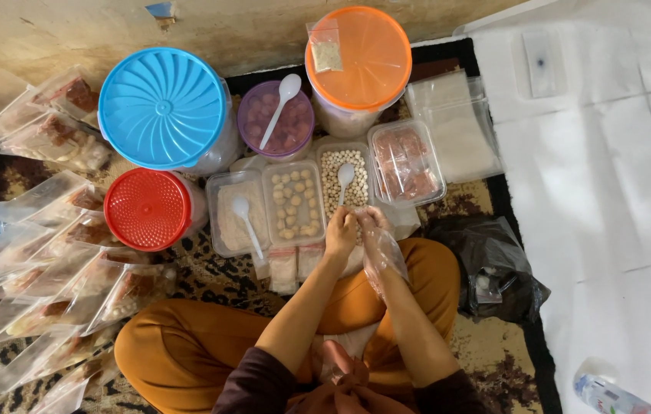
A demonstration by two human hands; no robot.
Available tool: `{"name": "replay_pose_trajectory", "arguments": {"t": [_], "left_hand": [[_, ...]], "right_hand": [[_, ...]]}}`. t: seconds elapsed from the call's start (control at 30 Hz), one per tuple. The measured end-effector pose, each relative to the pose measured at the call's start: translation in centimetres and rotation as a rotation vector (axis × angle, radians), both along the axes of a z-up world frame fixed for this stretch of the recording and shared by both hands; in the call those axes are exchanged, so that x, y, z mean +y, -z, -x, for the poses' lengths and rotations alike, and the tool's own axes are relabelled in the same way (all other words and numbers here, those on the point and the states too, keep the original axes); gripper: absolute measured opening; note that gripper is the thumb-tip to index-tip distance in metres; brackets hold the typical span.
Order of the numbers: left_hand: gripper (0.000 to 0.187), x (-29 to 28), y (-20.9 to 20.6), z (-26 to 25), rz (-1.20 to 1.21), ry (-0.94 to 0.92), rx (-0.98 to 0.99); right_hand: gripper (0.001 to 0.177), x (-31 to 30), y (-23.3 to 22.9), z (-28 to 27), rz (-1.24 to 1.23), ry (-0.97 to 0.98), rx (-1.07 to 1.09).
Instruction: Packaging small food items into plastic bags using a spoon while sitting on the floor.
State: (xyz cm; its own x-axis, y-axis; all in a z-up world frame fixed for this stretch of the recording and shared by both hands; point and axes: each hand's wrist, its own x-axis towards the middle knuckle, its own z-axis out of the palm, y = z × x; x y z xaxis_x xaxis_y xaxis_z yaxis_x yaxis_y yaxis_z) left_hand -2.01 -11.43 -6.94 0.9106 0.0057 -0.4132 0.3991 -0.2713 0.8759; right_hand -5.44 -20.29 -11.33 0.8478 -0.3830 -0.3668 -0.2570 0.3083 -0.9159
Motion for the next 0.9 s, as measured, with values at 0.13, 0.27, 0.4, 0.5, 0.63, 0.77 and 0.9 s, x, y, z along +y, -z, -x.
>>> {"name": "replay_pose_trajectory", "arguments": {"t": [0.13,0.27,0.4,0.5,0.63,0.77,0.9], "left_hand": [[0.024,0.2,0.8,-0.1,0.010,-0.012,-0.018],[0.025,0.5,2.5,0.1,0.029,-0.003,-0.045],[0.026,2.5,-2.7,0.8,0.355,0.104,0.072],[0.027,5.1,-3.4,1.9,0.280,0.183,0.108],[0.028,7.5,-5.7,3.0,0.275,0.181,0.100],[0.032,9.4,-8.7,4.9,0.230,0.184,0.011],[0.034,11.1,-11.5,6.9,0.093,0.201,-0.202]], "right_hand": [[0.016,0.3,-3.1,-0.3,0.022,0.001,0.025],[0.012,0.7,-6.2,-0.3,0.060,0.004,0.067],[0.009,1.2,-9.6,-0.5,0.096,0.011,0.100],[0.014,2.2,-15.3,-0.6,0.015,-0.005,0.177],[0.014,3.4,-18.5,0.0,0.023,0.018,0.172],[0.015,4.6,-20.1,1.9,0.079,-0.002,0.128],[0.011,7.3,-25.9,3.1,0.096,-0.022,0.071]]}}
